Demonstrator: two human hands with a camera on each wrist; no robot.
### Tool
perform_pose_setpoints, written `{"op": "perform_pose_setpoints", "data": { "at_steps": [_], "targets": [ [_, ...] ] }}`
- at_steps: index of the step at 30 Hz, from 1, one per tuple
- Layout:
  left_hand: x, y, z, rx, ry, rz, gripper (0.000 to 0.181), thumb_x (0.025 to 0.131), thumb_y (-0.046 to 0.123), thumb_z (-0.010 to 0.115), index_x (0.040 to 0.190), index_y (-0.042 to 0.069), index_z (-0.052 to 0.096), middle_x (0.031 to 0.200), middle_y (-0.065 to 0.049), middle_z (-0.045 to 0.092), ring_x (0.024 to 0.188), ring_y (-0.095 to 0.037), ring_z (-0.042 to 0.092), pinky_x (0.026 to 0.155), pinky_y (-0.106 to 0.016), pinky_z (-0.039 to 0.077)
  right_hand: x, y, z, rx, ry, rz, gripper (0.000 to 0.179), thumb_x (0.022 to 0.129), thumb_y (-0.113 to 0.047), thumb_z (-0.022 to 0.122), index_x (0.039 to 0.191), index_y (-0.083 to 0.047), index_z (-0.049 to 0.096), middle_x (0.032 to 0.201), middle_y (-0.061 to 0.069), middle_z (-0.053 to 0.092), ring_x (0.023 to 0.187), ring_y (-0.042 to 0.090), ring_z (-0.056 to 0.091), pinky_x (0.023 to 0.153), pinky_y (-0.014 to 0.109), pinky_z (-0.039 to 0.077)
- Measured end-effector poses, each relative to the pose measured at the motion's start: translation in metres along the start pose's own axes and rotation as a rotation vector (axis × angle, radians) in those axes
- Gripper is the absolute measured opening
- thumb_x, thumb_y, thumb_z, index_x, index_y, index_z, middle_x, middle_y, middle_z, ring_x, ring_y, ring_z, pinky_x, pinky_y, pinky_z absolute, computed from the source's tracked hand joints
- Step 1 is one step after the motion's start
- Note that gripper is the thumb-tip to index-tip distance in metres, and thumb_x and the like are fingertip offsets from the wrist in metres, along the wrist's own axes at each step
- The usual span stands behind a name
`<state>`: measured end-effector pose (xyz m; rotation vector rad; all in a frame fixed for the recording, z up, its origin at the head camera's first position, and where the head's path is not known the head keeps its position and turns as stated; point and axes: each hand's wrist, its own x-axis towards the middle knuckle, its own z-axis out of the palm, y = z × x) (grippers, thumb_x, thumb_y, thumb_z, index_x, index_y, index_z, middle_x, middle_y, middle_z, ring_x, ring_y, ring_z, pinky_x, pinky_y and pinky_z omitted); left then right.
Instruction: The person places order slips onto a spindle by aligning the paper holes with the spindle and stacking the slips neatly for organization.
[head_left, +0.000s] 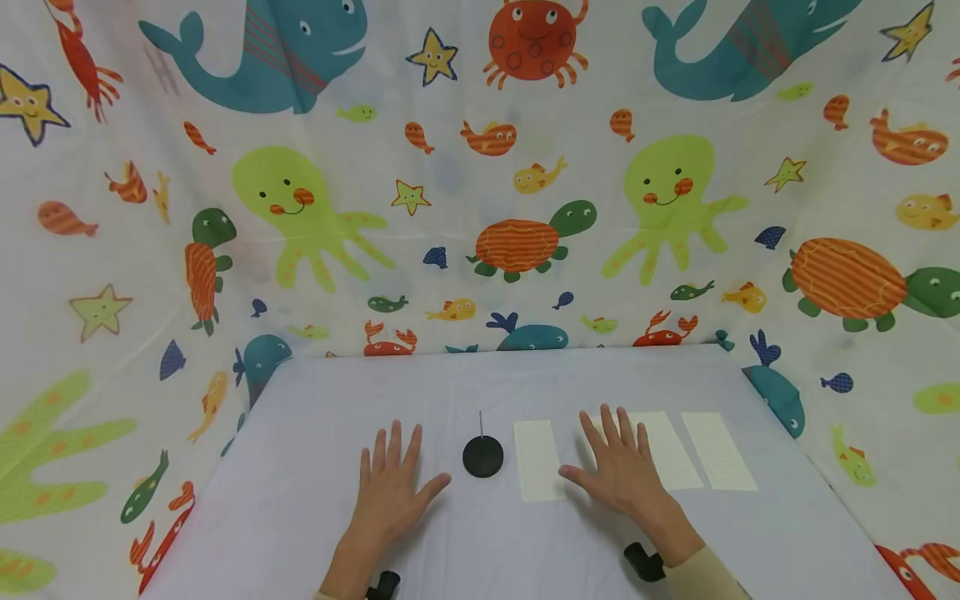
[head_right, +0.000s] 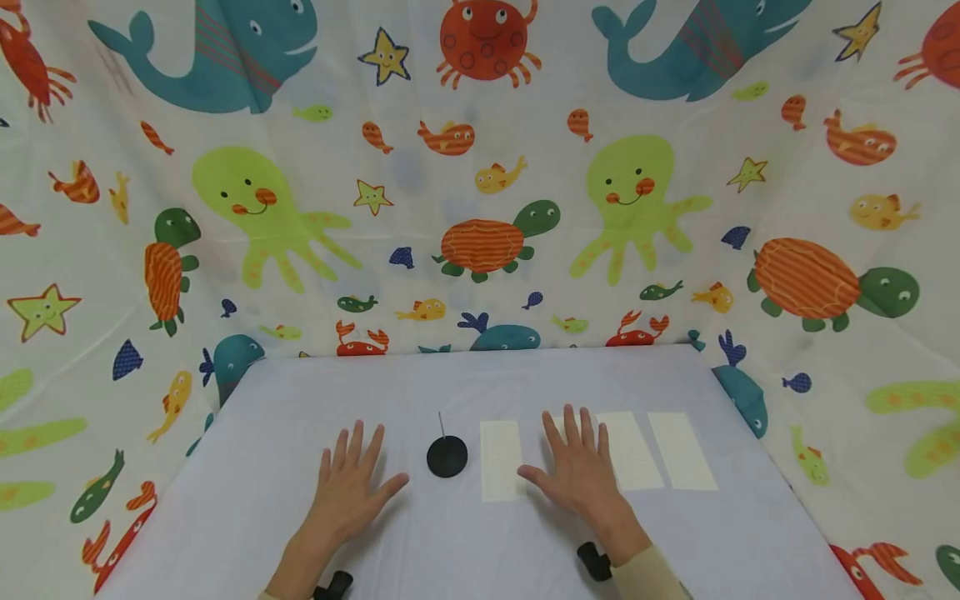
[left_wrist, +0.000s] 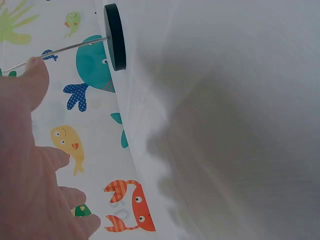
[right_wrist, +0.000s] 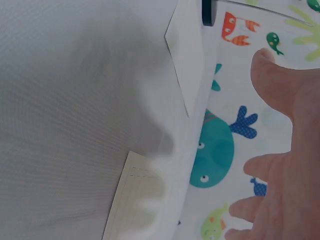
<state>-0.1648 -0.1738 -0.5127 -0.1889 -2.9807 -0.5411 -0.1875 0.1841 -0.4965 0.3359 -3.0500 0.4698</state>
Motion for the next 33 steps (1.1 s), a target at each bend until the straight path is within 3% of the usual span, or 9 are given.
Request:
{"op": "perform_pose_setpoints", "data": {
  "at_steps": [5,12,19,27,33],
  "targets": [
    [0.004,0.003,-0.001,-0.022,0.023,0.028,0.091,0.093,0.063,0.060,0.159,0.008,0.031,0.165,-0.026,0.016,0.150,-0.049,0.013,0.116,-0.068,0.009,0.005,-0.001,0.000,0.040,-0.007,-0.049,0.089,0.092,-0.060,0.063,0.157,-0.006,0.035,0.163,0.029,0.020,0.150,0.052,0.010,0.115,0.070,0.002],
    [0.011,0.008,0.000,-0.057,-0.004,0.048,0.088,0.095,0.060,0.059,0.159,0.008,0.031,0.165,-0.026,0.018,0.150,-0.048,0.015,0.116,-0.067,0.012,0.011,-0.001,0.000,0.050,-0.043,-0.071,0.088,0.093,-0.058,0.063,0.157,-0.005,0.035,0.162,0.029,0.022,0.150,0.051,0.013,0.116,0.068,0.005],
    [0.017,0.012,-0.001,-0.071,0.016,0.080,0.081,0.097,0.054,0.060,0.157,0.006,0.034,0.163,-0.027,0.022,0.148,-0.049,0.021,0.115,-0.067,0.017,0.022,-0.003,0.008,0.147,-0.043,-0.104,0.086,0.093,-0.053,0.067,0.156,-0.003,0.037,0.160,0.029,0.029,0.149,0.049,0.018,0.117,0.066,0.010],
    [0.028,0.019,0.000,-0.121,0.001,0.108,0.077,0.099,0.051,0.058,0.156,0.004,0.036,0.160,-0.028,0.026,0.145,-0.048,0.029,0.112,-0.065,0.027,0.032,-0.006,0.009,0.203,-0.087,-0.108,0.085,0.092,-0.050,0.070,0.155,-0.002,0.038,0.158,0.028,0.034,0.148,0.046,0.026,0.118,0.062,0.016],
    [0.036,0.018,0.003,-0.166,0.013,0.092,0.075,0.098,0.049,0.061,0.155,0.005,0.039,0.159,-0.026,0.030,0.142,-0.047,0.035,0.111,-0.064,0.031,0.040,-0.011,0.012,0.224,-0.135,-0.072,0.083,0.091,-0.049,0.071,0.154,-0.004,0.040,0.158,0.025,0.035,0.147,0.045,0.028,0.119,0.059,0.020]
  ]
}}
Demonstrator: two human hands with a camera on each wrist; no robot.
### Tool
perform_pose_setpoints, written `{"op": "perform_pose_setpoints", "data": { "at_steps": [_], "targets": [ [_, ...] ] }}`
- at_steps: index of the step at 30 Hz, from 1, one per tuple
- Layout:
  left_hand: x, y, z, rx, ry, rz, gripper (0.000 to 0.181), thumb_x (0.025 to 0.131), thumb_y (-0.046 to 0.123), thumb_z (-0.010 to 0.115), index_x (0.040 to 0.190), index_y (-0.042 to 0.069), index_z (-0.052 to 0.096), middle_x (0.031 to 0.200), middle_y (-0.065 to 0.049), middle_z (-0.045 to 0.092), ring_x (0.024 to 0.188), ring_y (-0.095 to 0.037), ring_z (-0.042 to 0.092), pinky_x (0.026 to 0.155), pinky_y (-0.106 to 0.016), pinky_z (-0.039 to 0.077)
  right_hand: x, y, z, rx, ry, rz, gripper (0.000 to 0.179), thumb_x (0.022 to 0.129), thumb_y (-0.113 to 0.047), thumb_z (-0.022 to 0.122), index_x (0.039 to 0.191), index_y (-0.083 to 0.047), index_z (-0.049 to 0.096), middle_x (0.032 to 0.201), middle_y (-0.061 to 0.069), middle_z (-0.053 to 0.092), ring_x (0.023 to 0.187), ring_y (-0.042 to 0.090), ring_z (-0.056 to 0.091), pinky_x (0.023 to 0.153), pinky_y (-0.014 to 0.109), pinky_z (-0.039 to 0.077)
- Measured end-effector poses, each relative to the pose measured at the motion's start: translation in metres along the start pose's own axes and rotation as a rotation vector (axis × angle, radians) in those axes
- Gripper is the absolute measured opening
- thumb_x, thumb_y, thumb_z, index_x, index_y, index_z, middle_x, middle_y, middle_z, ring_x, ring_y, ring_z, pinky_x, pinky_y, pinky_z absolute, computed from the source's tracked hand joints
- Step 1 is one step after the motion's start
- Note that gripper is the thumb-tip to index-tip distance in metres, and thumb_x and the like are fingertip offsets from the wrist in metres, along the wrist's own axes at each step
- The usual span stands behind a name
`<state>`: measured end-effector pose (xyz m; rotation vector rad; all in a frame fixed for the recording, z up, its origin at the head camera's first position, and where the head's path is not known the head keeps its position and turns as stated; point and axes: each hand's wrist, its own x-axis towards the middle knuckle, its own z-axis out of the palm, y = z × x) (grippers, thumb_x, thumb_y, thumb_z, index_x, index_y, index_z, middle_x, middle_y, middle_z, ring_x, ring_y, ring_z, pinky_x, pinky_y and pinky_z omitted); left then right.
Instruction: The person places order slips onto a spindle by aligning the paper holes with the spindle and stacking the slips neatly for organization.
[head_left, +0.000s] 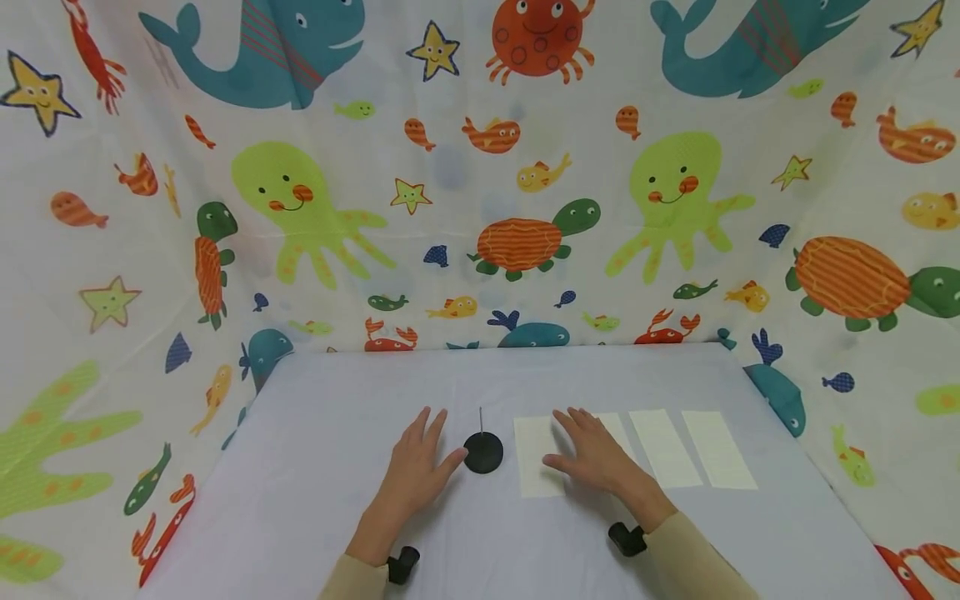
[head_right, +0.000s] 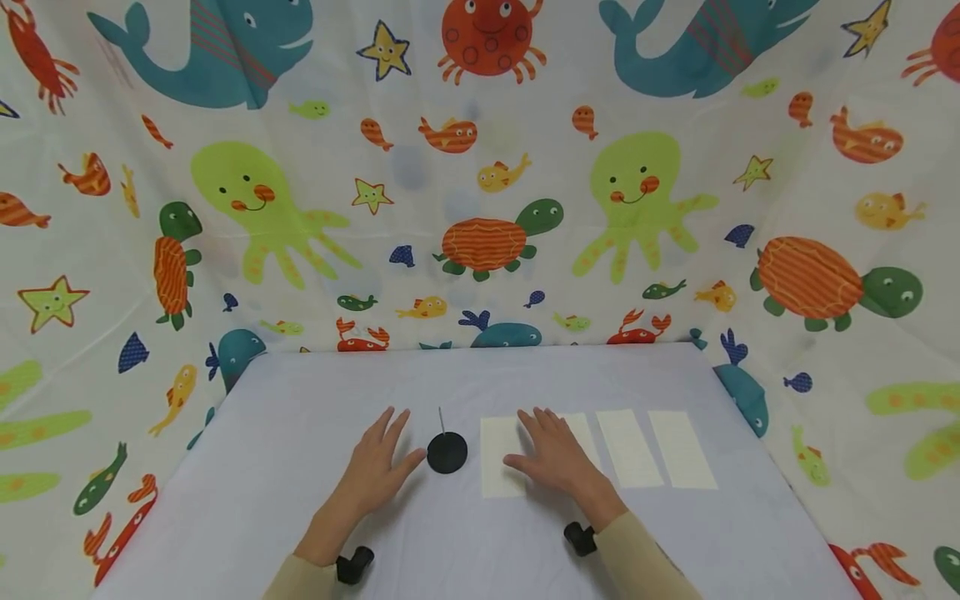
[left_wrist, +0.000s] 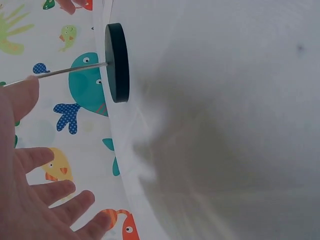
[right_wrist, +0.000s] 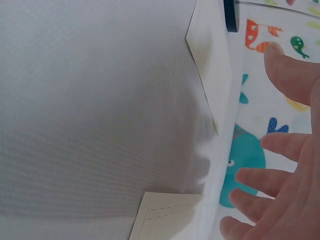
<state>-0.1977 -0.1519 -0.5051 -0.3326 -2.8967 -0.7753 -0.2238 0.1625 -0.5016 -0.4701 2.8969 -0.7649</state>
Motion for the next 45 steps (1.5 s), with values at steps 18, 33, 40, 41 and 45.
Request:
{"op": "perform_pose_setpoints", "data": {
  "at_steps": [18,33,40,41,45],
  "targets": [
    [0.014,-0.001,0.018,-0.297,-0.041,0.002,0.059,0.095,0.035,0.071,0.144,0.006,0.054,0.144,-0.017,0.051,0.135,-0.038,0.047,0.109,-0.057,0.039,0.011,0.001,0.010,-0.040,-0.066,-0.014,0.076,0.089,-0.041,0.076,0.148,-0.002,0.048,0.154,0.025,0.041,0.141,0.045,0.036,0.112,0.058,0.033],
    [0.018,0.000,0.028,-0.335,-0.098,-0.008,0.048,0.093,0.027,0.073,0.133,0.003,0.063,0.131,-0.016,0.062,0.126,-0.038,0.054,0.105,-0.057,0.042,0.014,-0.001,0.014,-0.128,-0.068,-0.050,0.072,0.088,-0.042,0.077,0.145,-0.004,0.054,0.150,0.022,0.046,0.137,0.043,0.041,0.110,0.057,0.037],
    [0.023,-0.002,0.031,-0.274,-0.072,0.056,0.039,0.088,0.019,0.076,0.123,0.001,0.070,0.123,-0.016,0.066,0.117,-0.039,0.055,0.099,-0.059,0.042,0.014,-0.006,0.015,-0.148,-0.049,-0.045,0.068,0.088,-0.039,0.078,0.141,-0.003,0.057,0.149,0.022,0.047,0.136,0.044,0.041,0.109,0.058,0.037],
    [0.023,-0.003,0.031,-0.267,-0.069,0.060,0.038,0.087,0.018,0.077,0.121,0.001,0.071,0.122,-0.016,0.066,0.115,-0.040,0.055,0.097,-0.059,0.042,0.013,-0.006,0.015,-0.147,-0.046,-0.046,0.067,0.088,-0.039,0.079,0.140,-0.002,0.058,0.149,0.023,0.047,0.135,0.044,0.041,0.109,0.058,0.038],
    [0.024,-0.004,0.032,-0.273,-0.073,0.054,0.036,0.086,0.016,0.077,0.119,0.001,0.072,0.121,-0.017,0.065,0.115,-0.041,0.055,0.097,-0.059,0.043,0.013,-0.005,0.017,-0.148,-0.040,-0.047,0.066,0.087,-0.037,0.079,0.139,-0.001,0.059,0.148,0.024,0.047,0.135,0.045,0.041,0.108,0.059,0.037]
  ]
}}
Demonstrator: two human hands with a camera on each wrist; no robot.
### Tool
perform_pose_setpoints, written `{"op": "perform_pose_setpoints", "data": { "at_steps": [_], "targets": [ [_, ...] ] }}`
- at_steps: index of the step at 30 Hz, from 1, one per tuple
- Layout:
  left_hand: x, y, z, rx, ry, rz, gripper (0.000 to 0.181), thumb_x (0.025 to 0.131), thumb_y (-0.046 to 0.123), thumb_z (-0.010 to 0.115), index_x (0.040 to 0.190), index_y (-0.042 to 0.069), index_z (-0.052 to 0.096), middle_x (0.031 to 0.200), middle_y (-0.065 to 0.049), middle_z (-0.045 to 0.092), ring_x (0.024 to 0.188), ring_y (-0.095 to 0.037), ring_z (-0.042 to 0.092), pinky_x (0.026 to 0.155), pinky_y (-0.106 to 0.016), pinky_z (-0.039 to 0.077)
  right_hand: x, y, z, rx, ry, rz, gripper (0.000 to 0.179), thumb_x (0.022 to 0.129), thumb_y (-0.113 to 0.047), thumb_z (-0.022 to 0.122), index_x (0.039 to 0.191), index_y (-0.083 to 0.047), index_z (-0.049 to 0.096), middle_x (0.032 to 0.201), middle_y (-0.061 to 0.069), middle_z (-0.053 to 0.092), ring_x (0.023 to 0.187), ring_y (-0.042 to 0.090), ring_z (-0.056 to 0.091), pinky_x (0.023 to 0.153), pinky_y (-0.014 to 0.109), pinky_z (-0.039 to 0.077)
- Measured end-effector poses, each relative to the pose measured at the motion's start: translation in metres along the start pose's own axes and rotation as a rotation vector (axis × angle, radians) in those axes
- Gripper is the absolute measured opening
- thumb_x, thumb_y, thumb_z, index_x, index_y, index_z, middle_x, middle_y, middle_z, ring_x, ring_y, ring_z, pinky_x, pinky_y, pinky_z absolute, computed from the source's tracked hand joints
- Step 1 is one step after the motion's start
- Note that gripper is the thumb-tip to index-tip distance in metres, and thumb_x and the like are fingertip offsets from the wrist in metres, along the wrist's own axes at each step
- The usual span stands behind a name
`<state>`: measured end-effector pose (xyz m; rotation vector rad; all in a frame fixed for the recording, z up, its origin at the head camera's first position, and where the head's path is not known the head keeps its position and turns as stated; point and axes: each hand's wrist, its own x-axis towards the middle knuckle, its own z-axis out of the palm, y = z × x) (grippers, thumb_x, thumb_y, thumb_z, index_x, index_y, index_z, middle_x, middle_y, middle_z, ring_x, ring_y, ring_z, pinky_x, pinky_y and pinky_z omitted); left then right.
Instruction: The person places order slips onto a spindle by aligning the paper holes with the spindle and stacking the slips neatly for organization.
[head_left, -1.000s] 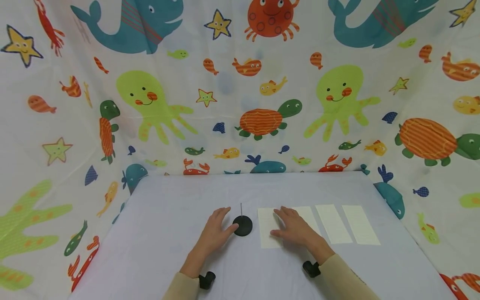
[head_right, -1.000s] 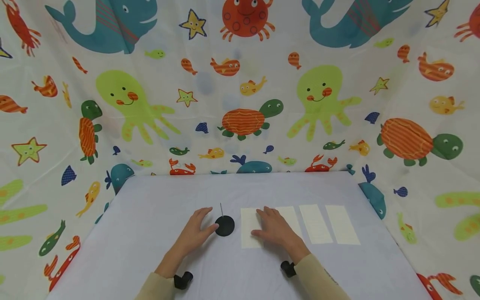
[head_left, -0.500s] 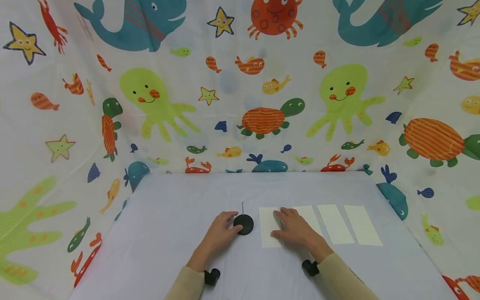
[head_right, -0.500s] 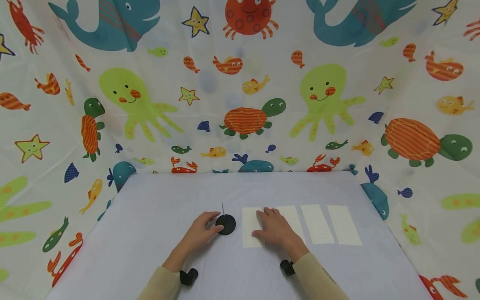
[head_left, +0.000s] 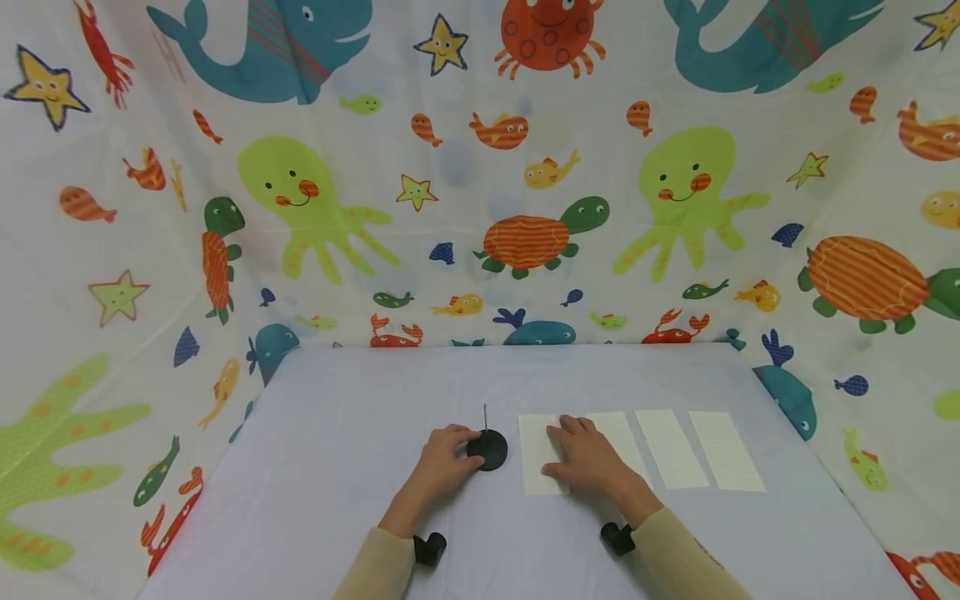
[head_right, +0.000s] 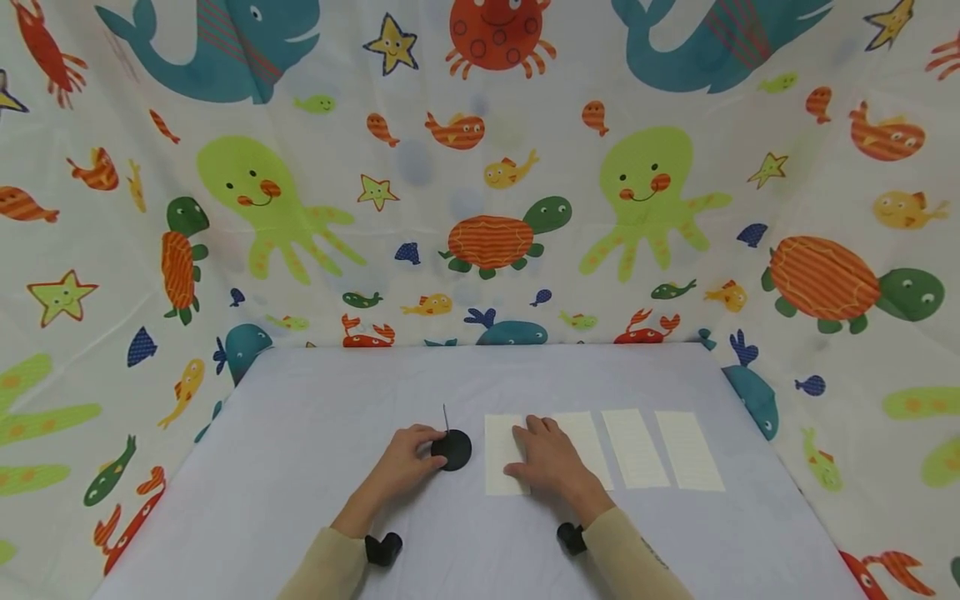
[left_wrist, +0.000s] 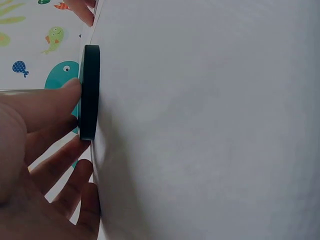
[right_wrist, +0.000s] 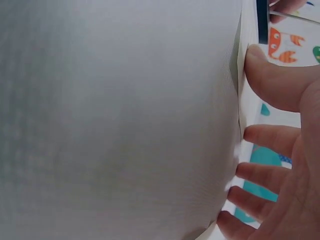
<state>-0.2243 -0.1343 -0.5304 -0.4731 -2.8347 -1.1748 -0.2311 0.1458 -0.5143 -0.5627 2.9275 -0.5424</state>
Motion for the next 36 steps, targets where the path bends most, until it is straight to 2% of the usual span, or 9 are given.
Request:
{"op": "perform_pose_setpoints", "data": {
  "at_steps": [6,14,21,27,33,36],
  "targets": [
    [-0.001,-0.001,0.000,-0.027,-0.009,-0.015,0.037,0.086,0.015,0.077,0.120,0.000,0.072,0.123,-0.017,0.064,0.117,-0.041,0.054,0.098,-0.059,0.043,0.001,-0.002,0.003,-0.008,0.012,0.015,0.065,0.087,-0.037,0.079,0.138,-0.001,0.060,0.148,0.023,0.047,0.135,0.044,0.041,0.109,0.057,0.037],
    [0.000,-0.005,0.000,0.005,0.003,-0.004,0.038,0.085,0.015,0.079,0.119,0.001,0.072,0.122,-0.017,0.065,0.115,-0.041,0.054,0.097,-0.058,0.043,0.002,-0.004,0.007,-0.010,0.022,0.011,0.062,0.088,-0.036,0.079,0.137,-0.002,0.062,0.147,0.022,0.048,0.135,0.043,0.042,0.107,0.056,0.040],
    [0.000,-0.001,0.000,0.012,0.004,-0.010,0.039,0.085,0.015,0.079,0.121,0.001,0.072,0.123,-0.018,0.064,0.116,-0.041,0.053,0.098,-0.058,0.043,0.002,-0.010,0.006,-0.007,0.035,0.048,0.052,0.085,-0.029,0.083,0.127,-0.002,0.069,0.141,0.022,0.053,0.132,0.042,0.046,0.105,0.056,0.043],
    [0.001,0.001,0.000,0.030,0.009,-0.012,0.039,0.085,0.015,0.079,0.121,0.001,0.072,0.123,-0.019,0.064,0.117,-0.042,0.054,0.098,-0.059,0.043,0.003,-0.018,0.007,0.015,0.092,0.062,0.041,0.081,-0.023,0.087,0.115,-0.003,0.076,0.121,0.017,0.061,0.113,0.034,0.053,0.093,0.050,0.050],
    [0.001,0.000,0.002,0.030,0.006,-0.028,0.039,0.086,0.016,0.078,0.122,0.002,0.071,0.124,-0.019,0.063,0.118,-0.042,0.053,0.098,-0.059,0.042,0.001,-0.020,0.008,-0.019,0.142,0.052,0.035,0.078,-0.023,0.088,0.108,-0.007,0.080,0.097,0.009,0.057,0.090,0.025,0.051,0.078,0.041,0.047],
    [0.000,0.000,0.003,0.021,0.003,-0.043,0.039,0.087,0.017,0.077,0.122,0.003,0.071,0.126,-0.019,0.063,0.119,-0.042,0.052,0.099,-0.059,0.042,0.000,-0.020,0.009,-0.021,0.161,0.036,0.034,0.077,-0.023,0.088,0.106,-0.007,0.080,0.089,0.008,0.060,0.083,0.026,0.054,0.073,0.041,0.047]
  ]
}}
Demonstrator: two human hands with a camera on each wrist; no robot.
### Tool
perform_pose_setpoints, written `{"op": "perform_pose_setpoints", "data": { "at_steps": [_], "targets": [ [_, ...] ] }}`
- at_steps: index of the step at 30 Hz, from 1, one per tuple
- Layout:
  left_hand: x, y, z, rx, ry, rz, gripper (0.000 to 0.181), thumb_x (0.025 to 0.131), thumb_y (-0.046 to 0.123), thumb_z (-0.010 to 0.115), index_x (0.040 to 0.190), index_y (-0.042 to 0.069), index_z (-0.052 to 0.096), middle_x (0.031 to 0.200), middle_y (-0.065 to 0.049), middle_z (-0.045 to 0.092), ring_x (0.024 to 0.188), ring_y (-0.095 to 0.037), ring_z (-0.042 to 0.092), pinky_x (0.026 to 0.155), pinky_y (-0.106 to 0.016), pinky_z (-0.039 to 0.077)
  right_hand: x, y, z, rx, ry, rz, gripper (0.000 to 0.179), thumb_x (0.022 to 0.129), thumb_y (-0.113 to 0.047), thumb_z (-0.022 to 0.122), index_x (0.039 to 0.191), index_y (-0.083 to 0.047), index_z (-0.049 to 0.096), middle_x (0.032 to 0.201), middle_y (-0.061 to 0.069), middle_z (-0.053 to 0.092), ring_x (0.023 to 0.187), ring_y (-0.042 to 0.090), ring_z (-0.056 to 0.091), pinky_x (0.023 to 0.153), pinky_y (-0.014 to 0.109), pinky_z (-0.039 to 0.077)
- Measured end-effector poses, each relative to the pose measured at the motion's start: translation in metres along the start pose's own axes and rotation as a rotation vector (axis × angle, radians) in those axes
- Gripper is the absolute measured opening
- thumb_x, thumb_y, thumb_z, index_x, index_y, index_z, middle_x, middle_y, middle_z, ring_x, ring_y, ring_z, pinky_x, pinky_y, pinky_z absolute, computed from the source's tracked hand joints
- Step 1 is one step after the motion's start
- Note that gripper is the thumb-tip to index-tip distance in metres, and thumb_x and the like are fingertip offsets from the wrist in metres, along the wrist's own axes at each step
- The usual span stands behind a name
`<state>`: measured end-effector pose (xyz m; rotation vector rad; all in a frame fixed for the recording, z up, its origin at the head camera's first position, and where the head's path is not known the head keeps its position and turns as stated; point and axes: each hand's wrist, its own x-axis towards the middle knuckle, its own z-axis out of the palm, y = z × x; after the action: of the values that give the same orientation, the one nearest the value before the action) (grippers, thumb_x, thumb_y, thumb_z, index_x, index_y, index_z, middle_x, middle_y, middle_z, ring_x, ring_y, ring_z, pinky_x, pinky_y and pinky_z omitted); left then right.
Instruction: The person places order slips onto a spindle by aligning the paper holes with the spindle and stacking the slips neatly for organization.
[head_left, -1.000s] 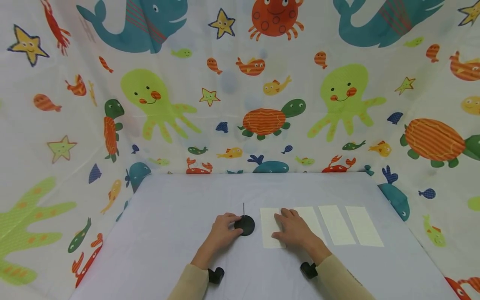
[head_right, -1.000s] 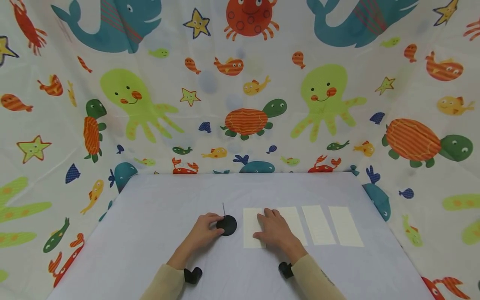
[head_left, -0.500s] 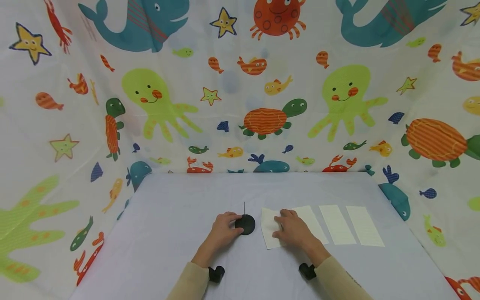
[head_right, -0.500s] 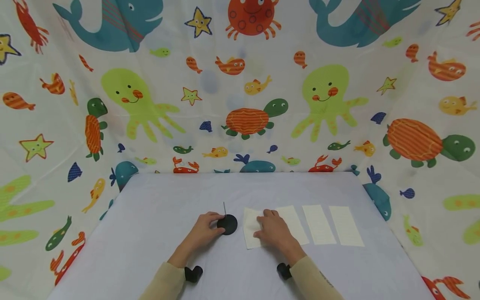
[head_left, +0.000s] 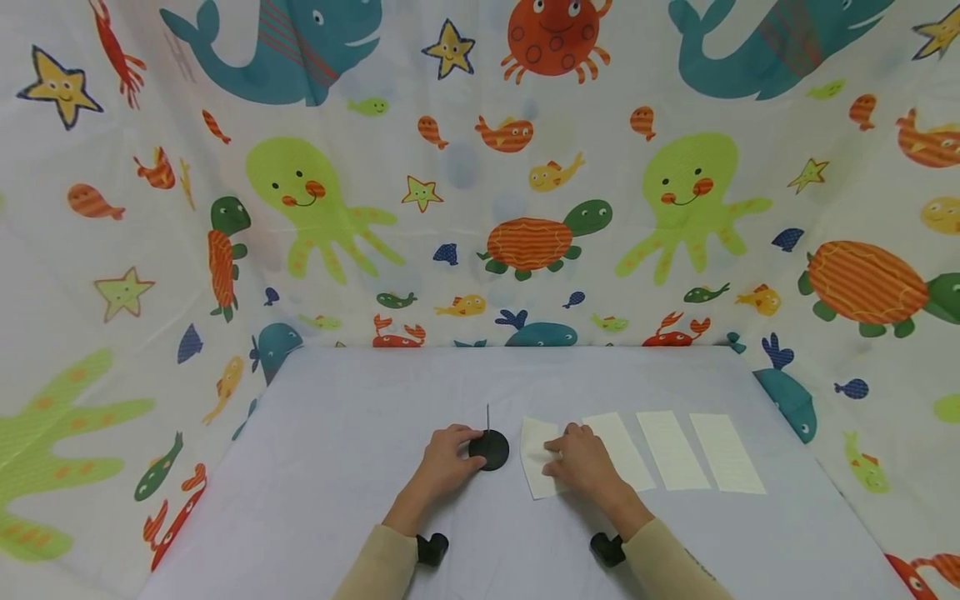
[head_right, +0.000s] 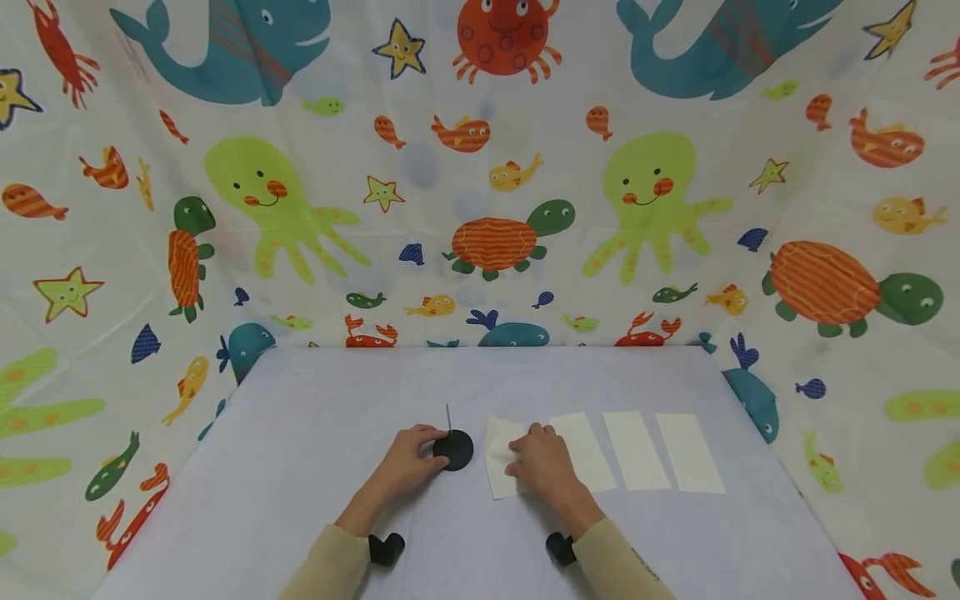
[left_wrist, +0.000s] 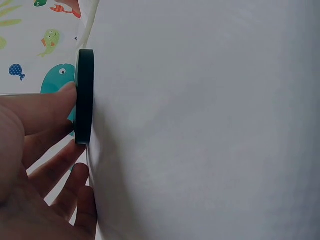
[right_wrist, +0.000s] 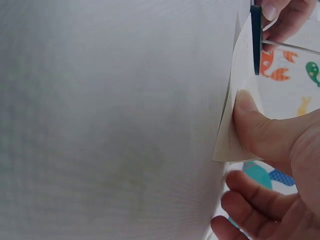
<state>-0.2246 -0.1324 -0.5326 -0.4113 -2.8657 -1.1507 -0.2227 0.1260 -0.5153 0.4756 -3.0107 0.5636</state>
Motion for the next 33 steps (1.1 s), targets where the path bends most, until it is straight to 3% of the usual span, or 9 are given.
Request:
{"op": "perform_pose_setpoints", "data": {
  "at_steps": [3,8,12,18,21,33],
  "targets": [
    [-0.0013,-0.0004,0.0003,-0.005,0.002,0.000,0.039,0.086,0.015,0.078,0.122,0.003,0.071,0.126,-0.019,0.063,0.119,-0.042,0.052,0.099,-0.060,0.041,-0.0002,-0.0003,0.0001,0.041,-0.003,0.002,0.033,0.078,-0.020,0.087,0.107,-0.006,0.080,0.089,0.011,0.069,0.085,0.030,0.063,0.076,0.043,0.051],
    [-0.0019,-0.0010,0.0019,-0.004,0.006,0.002,0.039,0.085,0.015,0.078,0.122,0.003,0.071,0.126,-0.019,0.063,0.118,-0.041,0.052,0.099,-0.060,0.042,0.0008,-0.0011,-0.0010,0.174,-0.054,0.061,0.033,0.081,-0.011,0.083,0.111,0.000,0.076,0.108,0.013,0.075,0.104,0.034,0.069,0.087,0.048,0.053],
    [-0.0007,-0.0019,0.0041,-0.010,0.003,-0.001,0.039,0.086,0.016,0.078,0.123,0.003,0.071,0.127,-0.018,0.063,0.120,-0.041,0.052,0.100,-0.059,0.042,0.0003,0.0004,-0.0017,0.286,-0.070,0.141,0.032,0.080,-0.004,0.080,0.112,-0.001,0.074,0.101,0.013,0.072,0.091,0.026,0.066,0.078,0.043,0.054],
    [-0.0029,-0.0020,0.0057,-0.025,0.001,-0.009,0.040,0.086,0.016,0.078,0.123,0.003,0.071,0.128,-0.019,0.063,0.121,-0.042,0.052,0.101,-0.059,0.042,-0.0009,0.0044,-0.0019,0.448,-0.063,0.190,0.030,0.080,0.000,0.076,0.109,-0.001,0.073,0.085,0.005,0.060,0.075,0.018,0.052,0.063,0.034,0.046],
    [-0.0043,-0.0018,0.0056,-0.033,0.001,-0.012,0.040,0.086,0.016,0.079,0.123,0.003,0.071,0.128,-0.019,0.063,0.121,-0.041,0.052,0.101,-0.059,0.042,-0.0005,0.0038,-0.0019,0.510,-0.033,0.210,0.026,0.080,-0.001,0.074,0.107,-0.002,0.074,0.085,0.004,0.059,0.077,0.018,0.053,0.065,0.033,0.046],
    [-0.0036,-0.0006,0.0022,-0.024,0.004,-0.015,0.038,0.087,0.016,0.078,0.121,0.002,0.072,0.126,-0.016,0.065,0.121,-0.040,0.052,0.101,-0.059,0.041,0.0004,0.0011,-0.0017,0.544,0.133,0.233,0.017,0.083,-0.006,0.078,0.100,-0.007,0.076,0.094,0.004,0.068,0.079,0.016,0.060,0.068,0.033,0.050]
  ]
}}
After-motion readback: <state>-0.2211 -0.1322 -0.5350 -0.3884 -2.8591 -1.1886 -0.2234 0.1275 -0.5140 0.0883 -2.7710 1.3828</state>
